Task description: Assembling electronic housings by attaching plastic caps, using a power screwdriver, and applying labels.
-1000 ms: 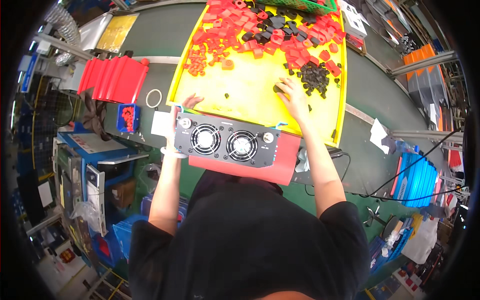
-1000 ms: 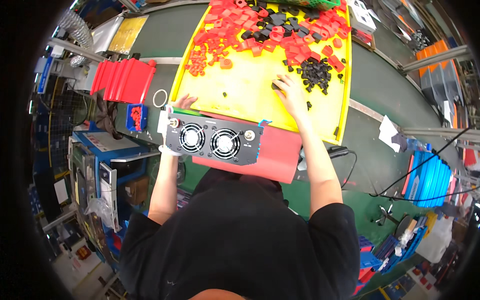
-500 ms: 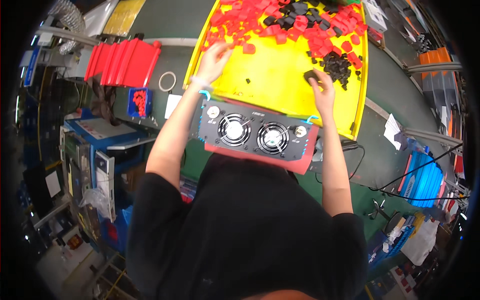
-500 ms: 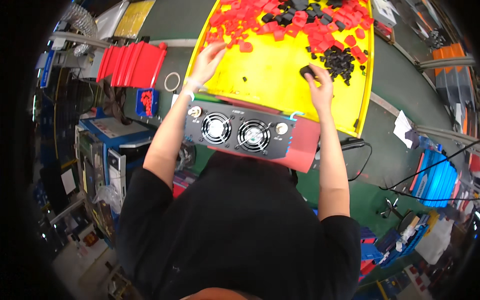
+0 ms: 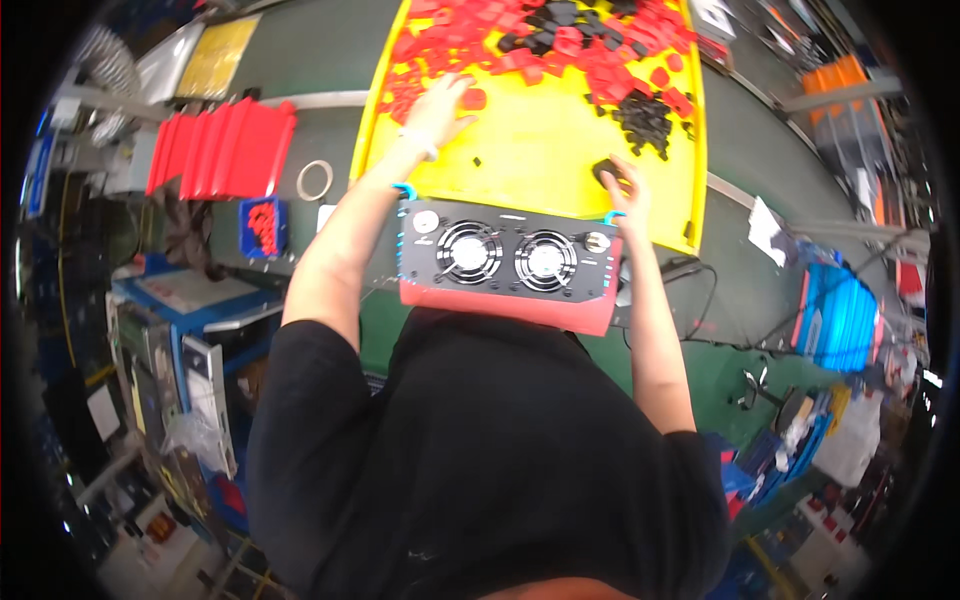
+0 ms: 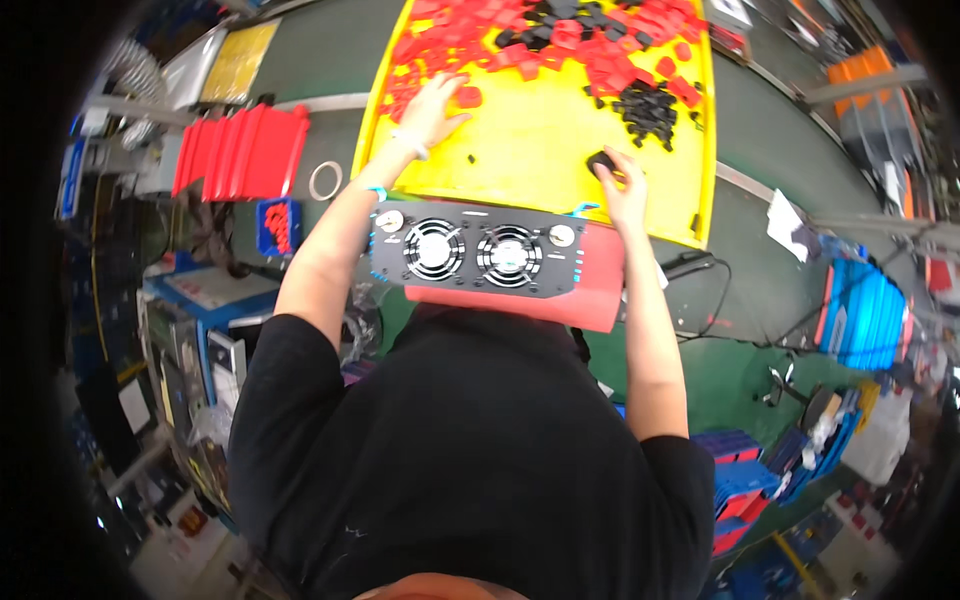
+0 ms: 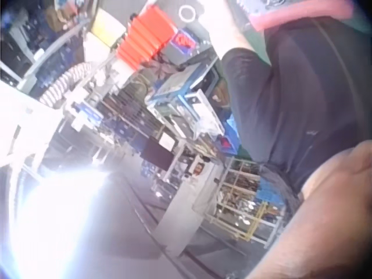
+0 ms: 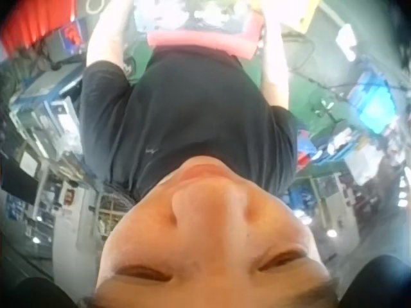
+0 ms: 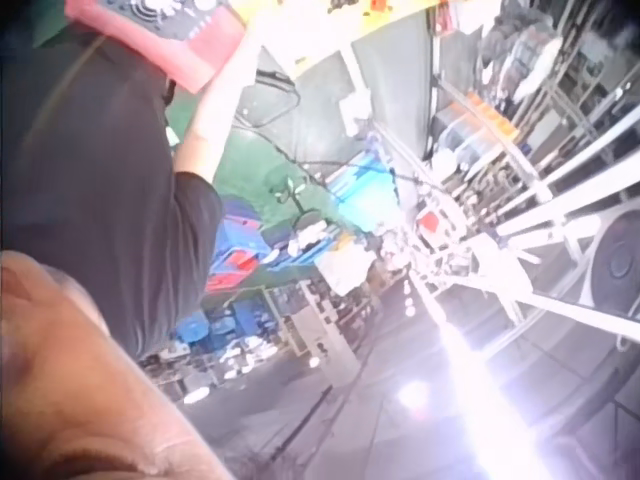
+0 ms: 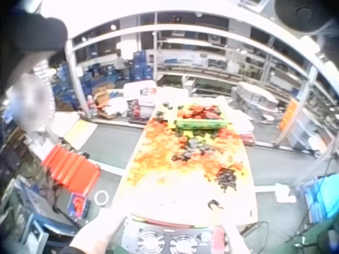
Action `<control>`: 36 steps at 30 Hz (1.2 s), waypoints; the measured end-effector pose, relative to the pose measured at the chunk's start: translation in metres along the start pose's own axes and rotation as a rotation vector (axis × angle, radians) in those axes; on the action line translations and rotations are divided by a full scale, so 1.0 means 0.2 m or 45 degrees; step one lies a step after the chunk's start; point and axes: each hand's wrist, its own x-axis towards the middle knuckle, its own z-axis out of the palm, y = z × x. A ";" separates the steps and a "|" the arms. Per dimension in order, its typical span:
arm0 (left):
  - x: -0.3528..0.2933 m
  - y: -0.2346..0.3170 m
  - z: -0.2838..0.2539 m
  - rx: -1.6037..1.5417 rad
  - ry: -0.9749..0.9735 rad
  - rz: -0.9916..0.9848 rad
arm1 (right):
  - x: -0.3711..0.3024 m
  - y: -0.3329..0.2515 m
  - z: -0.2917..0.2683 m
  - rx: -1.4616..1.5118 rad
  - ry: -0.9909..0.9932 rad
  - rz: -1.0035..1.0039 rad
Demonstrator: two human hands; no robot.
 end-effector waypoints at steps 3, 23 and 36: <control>0.03 -0.02 0.01 0.002 -0.096 0.043 | 0.05 0.00 0.04 -0.111 -0.005 -0.154; -0.08 0.06 -0.26 -0.482 0.224 -0.240 | 0.00 -0.58 -0.24 0.225 0.311 -0.141; -0.46 0.39 -0.56 -1.834 0.542 -0.438 | -0.13 -1.46 0.11 -0.168 -0.793 -0.889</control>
